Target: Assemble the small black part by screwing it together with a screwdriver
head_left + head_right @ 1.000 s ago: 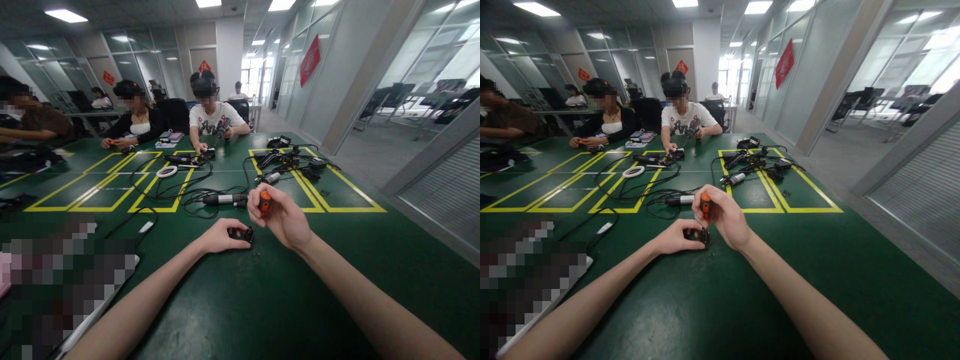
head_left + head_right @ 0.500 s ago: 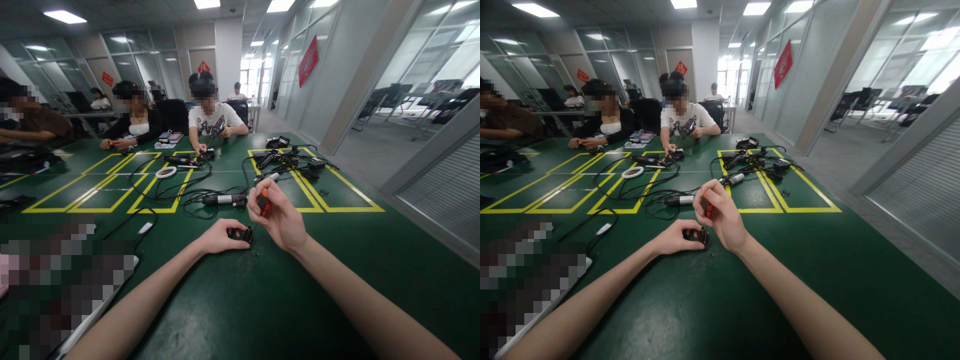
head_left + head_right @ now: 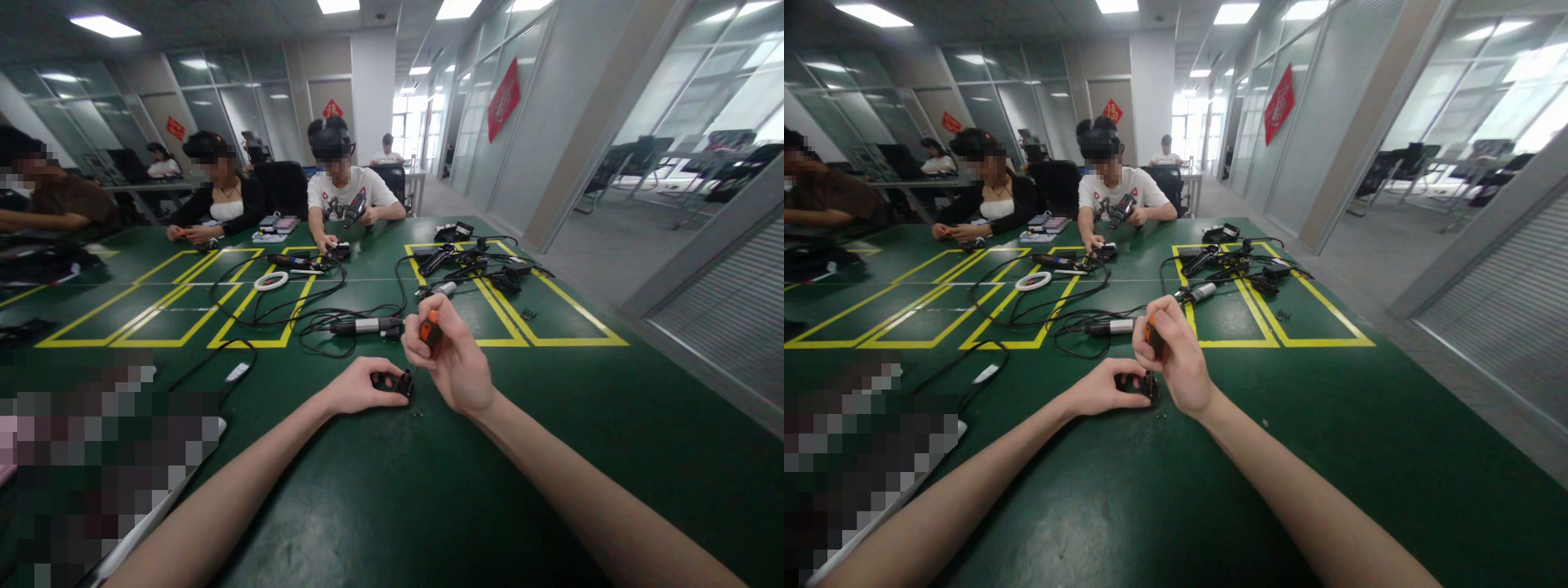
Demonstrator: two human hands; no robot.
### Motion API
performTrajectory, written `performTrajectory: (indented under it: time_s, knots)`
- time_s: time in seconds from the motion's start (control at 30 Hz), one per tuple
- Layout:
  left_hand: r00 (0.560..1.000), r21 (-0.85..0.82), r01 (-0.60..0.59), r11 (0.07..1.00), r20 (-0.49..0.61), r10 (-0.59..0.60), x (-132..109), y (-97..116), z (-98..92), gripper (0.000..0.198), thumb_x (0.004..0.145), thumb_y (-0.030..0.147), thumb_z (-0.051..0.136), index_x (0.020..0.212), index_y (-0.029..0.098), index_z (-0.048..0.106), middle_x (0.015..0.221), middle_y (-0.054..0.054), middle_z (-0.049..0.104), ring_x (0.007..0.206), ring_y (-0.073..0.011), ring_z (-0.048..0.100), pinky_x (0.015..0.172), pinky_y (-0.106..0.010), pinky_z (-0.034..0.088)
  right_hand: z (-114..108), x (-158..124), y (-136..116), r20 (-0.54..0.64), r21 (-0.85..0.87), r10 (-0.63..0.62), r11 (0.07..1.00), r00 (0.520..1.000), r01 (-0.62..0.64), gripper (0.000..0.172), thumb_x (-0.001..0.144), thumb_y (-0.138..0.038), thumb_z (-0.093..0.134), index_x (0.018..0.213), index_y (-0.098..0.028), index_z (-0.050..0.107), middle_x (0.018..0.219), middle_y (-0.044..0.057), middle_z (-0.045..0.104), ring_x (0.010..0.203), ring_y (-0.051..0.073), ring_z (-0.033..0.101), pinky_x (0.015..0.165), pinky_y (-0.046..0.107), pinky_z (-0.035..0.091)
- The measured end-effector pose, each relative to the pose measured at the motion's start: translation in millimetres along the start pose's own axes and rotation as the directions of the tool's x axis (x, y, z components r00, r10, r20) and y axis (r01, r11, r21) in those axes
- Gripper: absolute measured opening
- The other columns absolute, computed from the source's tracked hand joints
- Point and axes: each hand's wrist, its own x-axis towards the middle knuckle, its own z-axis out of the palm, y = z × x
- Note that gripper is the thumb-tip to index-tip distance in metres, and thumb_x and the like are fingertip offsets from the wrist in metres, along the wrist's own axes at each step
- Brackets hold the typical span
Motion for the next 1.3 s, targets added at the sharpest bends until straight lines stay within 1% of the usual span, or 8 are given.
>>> performTrajectory:
  time_s: [0.13,0.43,0.57,0.7,0.87,1.0,1.2,1.3]
  knots:
    - [1.000,0.007,0.003,1.000,0.006,-0.003,0.2,0.3,-0.3,0.041,0.071,0.045,0.084,0.099,0.015,0.079,0.086,-0.001,0.071,0.076,-0.0138,0.054,0.071,-0.026,0.039,-2.4,2.9,1.7,-0.021,-0.045,-0.043,0.998,0.999,0.042,0.033,0.094,-0.052,0.067,0.085,-0.021,0.057,0.065,-0.005,0.054,0.047,0.007,0.040,0.047,0.022,0.027]
    - [1.000,-0.002,-0.010,1.000,0.015,0.010,0.1,-2.0,-0.2,0.041,0.072,0.044,0.085,0.099,0.013,0.079,0.086,-0.001,0.071,0.076,-0.0132,0.054,0.071,-0.025,0.038,-3.5,2.5,1.3,-0.021,0.003,-0.010,1.000,1.000,0.010,0.038,0.094,-0.058,0.063,0.085,-0.023,0.051,0.057,-0.009,0.038,0.046,0.007,0.021,0.044,0.020,0.015]
    - [1.000,-0.017,-0.002,1.000,0.011,0.002,0.0,-1.4,0.4,0.040,0.072,0.043,0.085,0.098,0.013,0.079,0.087,-0.001,0.071,0.075,-0.0129,0.053,0.071,-0.025,0.038,-2.5,2.6,1.8,-0.043,-0.021,-0.043,0.999,0.998,0.042,0.036,0.093,-0.054,0.068,0.087,-0.025,0.047,0.059,-0.009,0.047,0.045,0.007,0.028,0.044,0.020,0.019]
    - [1.000,-0.010,-0.002,1.000,-0.002,0.002,0.4,-0.8,0.5,0.041,0.070,0.044,0.086,0.097,0.014,0.079,0.083,-0.001,0.069,0.074,-0.0131,0.053,0.070,-0.026,0.038,-2.8,5.3,1.8,-0.027,-0.050,-0.024,0.999,0.999,0.023,0.038,0.094,-0.057,0.067,0.085,-0.022,0.056,0.062,-0.006,0.052,0.047,0.008,0.038,0.046,0.022,0.026]
    - [1.000,-0.015,-0.001,1.000,0.005,0.001,0.6,-0.4,0.7,0.040,0.070,0.043,0.085,0.097,0.014,0.079,0.083,0.000,0.069,0.073,-0.0128,0.052,0.071,-0.026,0.038,-3.4,5.7,0.2,-0.022,-0.018,0.053,0.998,0.998,-0.053,0.046,0.093,-0.061,0.065,0.075,-0.019,0.056,0.056,-0.007,0.038,0.048,0.007,0.026,0.044,0.021,0.018]
    - [1.000,0.000,-0.003,1.000,-0.009,0.003,0.5,-2.6,1.1,0.041,0.070,0.044,0.086,0.097,0.015,0.079,0.082,0.000,0.069,0.074,-0.0135,0.053,0.070,-0.026,0.039,-2.4,2.1,-0.3,0.010,0.003,0.049,0.999,0.999,-0.049,0.042,0.094,-0.062,0.063,0.083,-0.023,0.052,0.056,-0.009,0.037,0.048,0.008,0.021,0.044,0.020,0.016]
    - [1.000,-0.016,-0.030,0.999,-0.008,0.030,0.7,-10.4,2.1,0.046,0.071,0.047,0.087,0.103,0.014,0.079,0.089,-0.003,0.072,0.078,-0.0149,0.056,0.073,-0.027,0.040,-2.0,3.1,0.5,0.048,-0.017,0.035,0.999,0.998,-0.034,0.037,0.094,-0.056,0.066,0.085,-0.023,0.054,0.059,-0.007,0.049,0.046,0.008,0.034,0.046,0.021,0.026]
    - [0.999,-0.024,-0.048,0.999,0.002,0.048,0.7,-11.5,2.2,0.051,0.073,0.048,0.086,0.109,0.013,0.079,0.097,-0.005,0.074,0.082,-0.0163,0.059,0.074,-0.027,0.041,-1.8,3.7,-0.3,0.059,-0.029,0.090,0.996,0.994,-0.088,0.044,0.097,-0.058,0.061,0.076,-0.020,0.057,0.055,-0.006,0.043,0.045,0.008,0.033,0.045,0.022,0.025]
